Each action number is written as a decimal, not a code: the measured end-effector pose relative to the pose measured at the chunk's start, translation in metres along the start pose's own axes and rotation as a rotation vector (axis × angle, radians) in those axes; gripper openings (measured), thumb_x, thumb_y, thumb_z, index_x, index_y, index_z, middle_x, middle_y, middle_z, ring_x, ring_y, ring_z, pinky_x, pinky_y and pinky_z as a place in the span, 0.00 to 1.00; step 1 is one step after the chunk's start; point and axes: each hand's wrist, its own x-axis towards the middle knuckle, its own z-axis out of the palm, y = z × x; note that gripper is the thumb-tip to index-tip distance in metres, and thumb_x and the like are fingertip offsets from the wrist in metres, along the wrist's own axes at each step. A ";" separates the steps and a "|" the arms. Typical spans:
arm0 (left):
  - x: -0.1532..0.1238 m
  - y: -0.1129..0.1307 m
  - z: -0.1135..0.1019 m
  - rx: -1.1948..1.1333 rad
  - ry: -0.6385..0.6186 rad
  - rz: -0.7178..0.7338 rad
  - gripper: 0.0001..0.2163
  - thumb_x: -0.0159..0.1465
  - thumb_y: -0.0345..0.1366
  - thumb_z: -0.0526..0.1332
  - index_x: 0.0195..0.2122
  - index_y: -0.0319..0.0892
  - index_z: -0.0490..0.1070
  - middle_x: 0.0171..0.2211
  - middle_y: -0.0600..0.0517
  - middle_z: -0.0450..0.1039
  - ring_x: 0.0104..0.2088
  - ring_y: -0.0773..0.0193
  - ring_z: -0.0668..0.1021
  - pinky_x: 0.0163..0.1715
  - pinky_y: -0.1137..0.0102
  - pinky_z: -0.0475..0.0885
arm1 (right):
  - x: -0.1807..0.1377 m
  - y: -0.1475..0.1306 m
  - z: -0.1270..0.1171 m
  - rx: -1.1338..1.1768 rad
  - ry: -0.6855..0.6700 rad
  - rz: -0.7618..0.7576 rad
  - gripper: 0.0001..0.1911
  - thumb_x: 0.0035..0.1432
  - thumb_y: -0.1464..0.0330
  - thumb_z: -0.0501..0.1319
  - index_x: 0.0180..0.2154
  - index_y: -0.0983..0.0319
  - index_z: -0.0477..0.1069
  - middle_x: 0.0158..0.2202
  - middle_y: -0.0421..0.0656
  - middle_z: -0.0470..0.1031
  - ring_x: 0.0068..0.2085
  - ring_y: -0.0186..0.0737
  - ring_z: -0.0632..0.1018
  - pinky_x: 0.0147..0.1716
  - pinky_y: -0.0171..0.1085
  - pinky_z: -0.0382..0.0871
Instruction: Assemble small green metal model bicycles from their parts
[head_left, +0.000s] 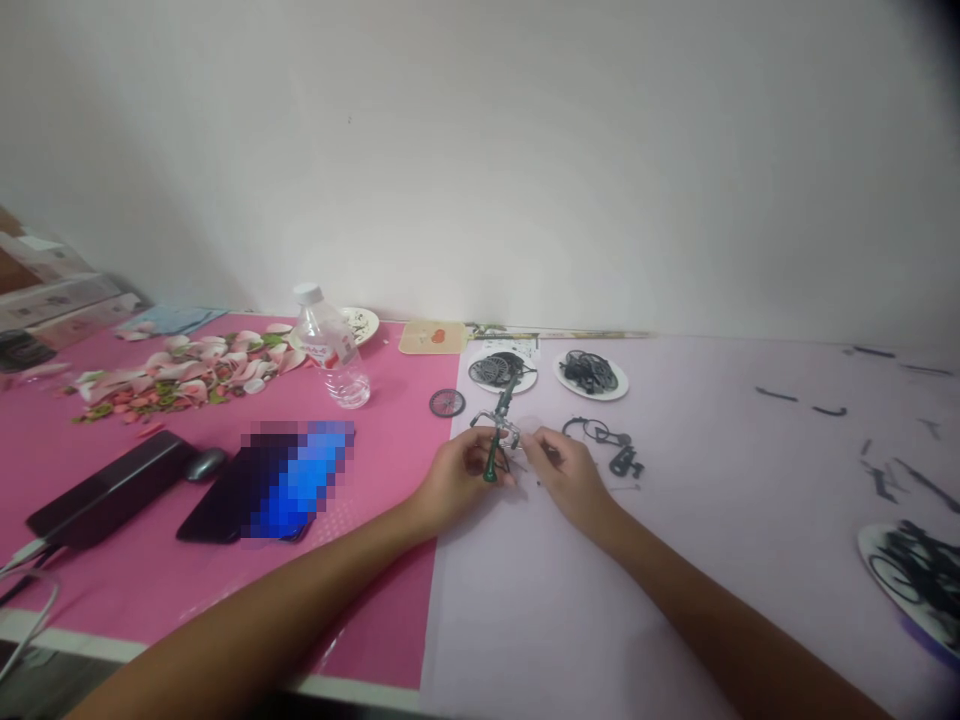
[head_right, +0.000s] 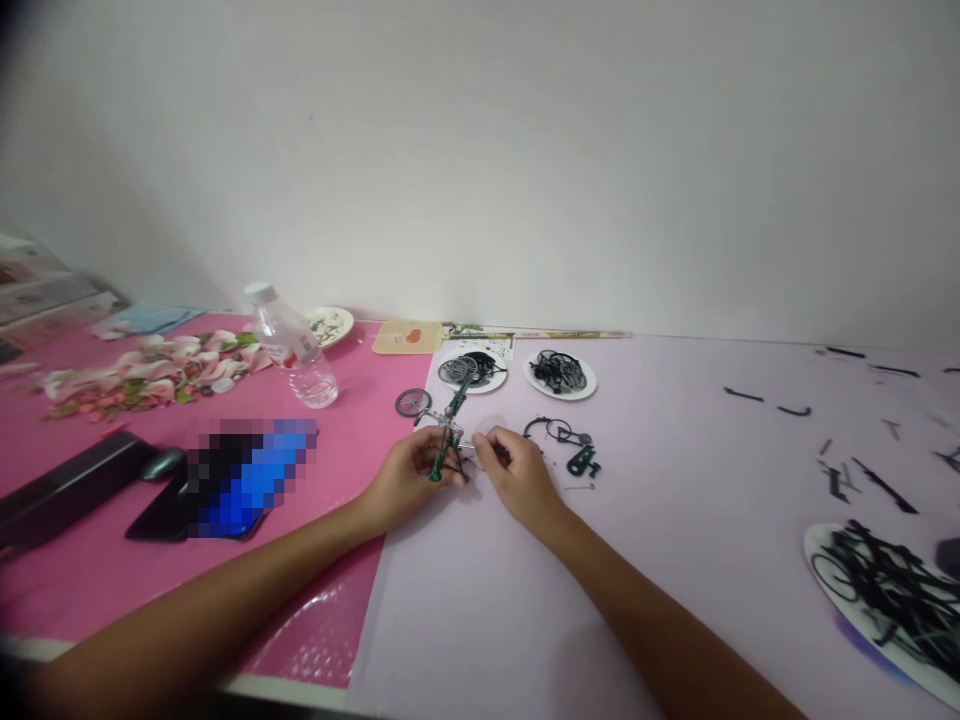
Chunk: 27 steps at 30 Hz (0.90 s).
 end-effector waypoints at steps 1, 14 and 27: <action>0.000 0.000 0.000 -0.007 -0.008 -0.005 0.25 0.55 0.32 0.77 0.52 0.38 0.72 0.37 0.48 0.79 0.35 0.62 0.84 0.42 0.66 0.79 | 0.000 0.000 0.000 0.002 0.001 0.002 0.21 0.70 0.56 0.58 0.26 0.59 0.64 0.23 0.36 0.63 0.27 0.35 0.67 0.29 0.35 0.60; 0.003 -0.004 -0.002 -0.056 -0.106 0.039 0.19 0.63 0.31 0.70 0.54 0.37 0.70 0.43 0.41 0.81 0.41 0.59 0.84 0.40 0.68 0.78 | 0.000 0.002 -0.001 0.023 -0.025 0.018 0.20 0.69 0.55 0.59 0.28 0.59 0.66 0.25 0.37 0.69 0.27 0.36 0.69 0.28 0.35 0.61; 0.006 0.000 -0.001 -0.241 -0.085 -0.067 0.25 0.63 0.47 0.72 0.53 0.36 0.68 0.42 0.39 0.81 0.40 0.53 0.85 0.44 0.59 0.78 | 0.000 -0.004 0.000 -0.026 -0.032 0.004 0.21 0.70 0.56 0.58 0.26 0.59 0.65 0.24 0.37 0.67 0.28 0.36 0.69 0.29 0.35 0.62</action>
